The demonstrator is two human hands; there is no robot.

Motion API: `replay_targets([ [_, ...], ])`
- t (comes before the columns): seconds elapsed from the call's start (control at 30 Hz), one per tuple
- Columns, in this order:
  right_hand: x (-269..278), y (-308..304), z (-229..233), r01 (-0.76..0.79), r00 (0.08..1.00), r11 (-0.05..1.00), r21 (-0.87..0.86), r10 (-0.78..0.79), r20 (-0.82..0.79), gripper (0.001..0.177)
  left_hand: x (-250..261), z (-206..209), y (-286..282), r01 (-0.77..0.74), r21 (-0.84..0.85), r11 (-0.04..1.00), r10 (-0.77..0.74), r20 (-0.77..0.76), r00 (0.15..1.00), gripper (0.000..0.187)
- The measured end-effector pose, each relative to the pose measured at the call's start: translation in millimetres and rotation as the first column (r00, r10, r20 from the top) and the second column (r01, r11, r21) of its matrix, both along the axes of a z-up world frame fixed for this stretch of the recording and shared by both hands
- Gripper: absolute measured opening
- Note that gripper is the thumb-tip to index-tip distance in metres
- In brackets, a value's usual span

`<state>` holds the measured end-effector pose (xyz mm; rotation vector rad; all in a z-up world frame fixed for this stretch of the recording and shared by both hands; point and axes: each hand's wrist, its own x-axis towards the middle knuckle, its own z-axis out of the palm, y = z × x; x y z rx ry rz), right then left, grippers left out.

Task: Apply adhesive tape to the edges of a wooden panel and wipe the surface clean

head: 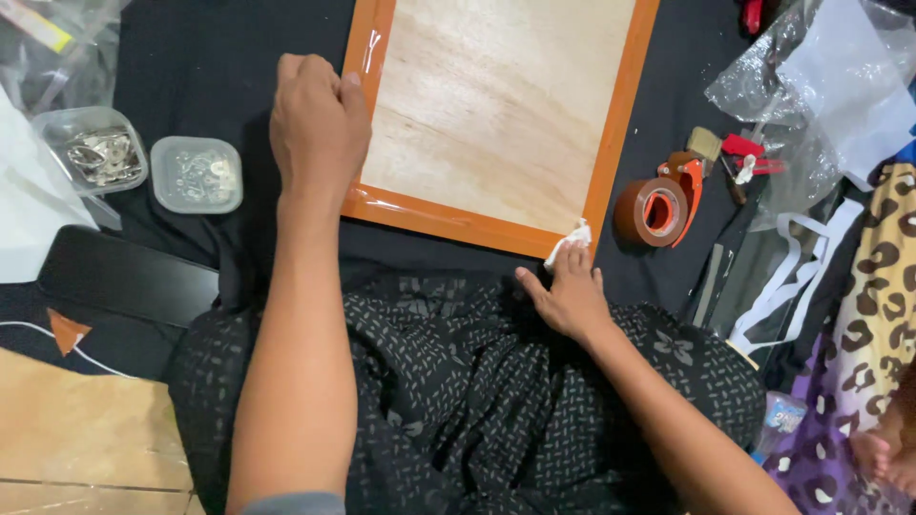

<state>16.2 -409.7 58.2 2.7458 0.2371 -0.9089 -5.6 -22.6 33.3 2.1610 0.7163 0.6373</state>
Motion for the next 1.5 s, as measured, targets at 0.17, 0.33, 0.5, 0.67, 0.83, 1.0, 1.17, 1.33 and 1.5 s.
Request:
replay_targets([
  [0.17,-46,93,-13,-0.39,0.92,0.896,0.212,0.369,0.132,0.107,0,-2,6,-0.016,-0.18,0.984,-0.041,-0.309,0.95,0.017],
  [0.33,-72,191,-49,-0.643,0.766,0.705,0.301,0.577,0.285,0.1,-1,-9,17,-0.075,-0.227,0.971,-0.003,-0.324,0.946,0.029],
  [0.5,-75,242,-57,-0.752,0.658,0.585,0.304,0.641,0.395,0.07,1,-15,13,0.025,-0.29,0.957,-0.114,-0.295,0.949,0.035],
  [0.67,-59,198,-24,-0.774,0.631,0.605,0.184,0.719,0.292,0.095,5,-21,9,0.33,-0.565,0.756,-0.617,-0.448,0.647,0.076],
  [0.83,-32,76,9,-0.741,0.669,0.672,0.017,0.735,0.105,0.093,5,-19,3,0.348,-0.556,0.755,-0.635,-0.488,0.599,0.081],
  [1.0,2,-29,21,-0.484,0.873,0.848,-0.217,0.451,-0.185,0.101,5,-16,4,0.344,-0.56,0.753,-0.635,-0.483,0.603,0.081],
  [1.17,23,-42,30,-0.466,0.885,0.845,-0.261,0.441,-0.152,0.078,5,-11,8,0.351,-0.564,0.747,-0.647,-0.496,0.579,0.082],
  [1.33,47,-32,48,-0.797,0.58,0.603,0.025,0.754,0.307,0.021,7,-28,0,0.337,-0.488,0.805,-0.577,-0.515,0.634,0.076],
  [1.5,80,-51,40,-0.817,0.577,0.559,0.141,0.792,0.198,0.025,7,-23,0,0.321,-0.493,0.809,-0.569,-0.517,0.64,0.078],
])
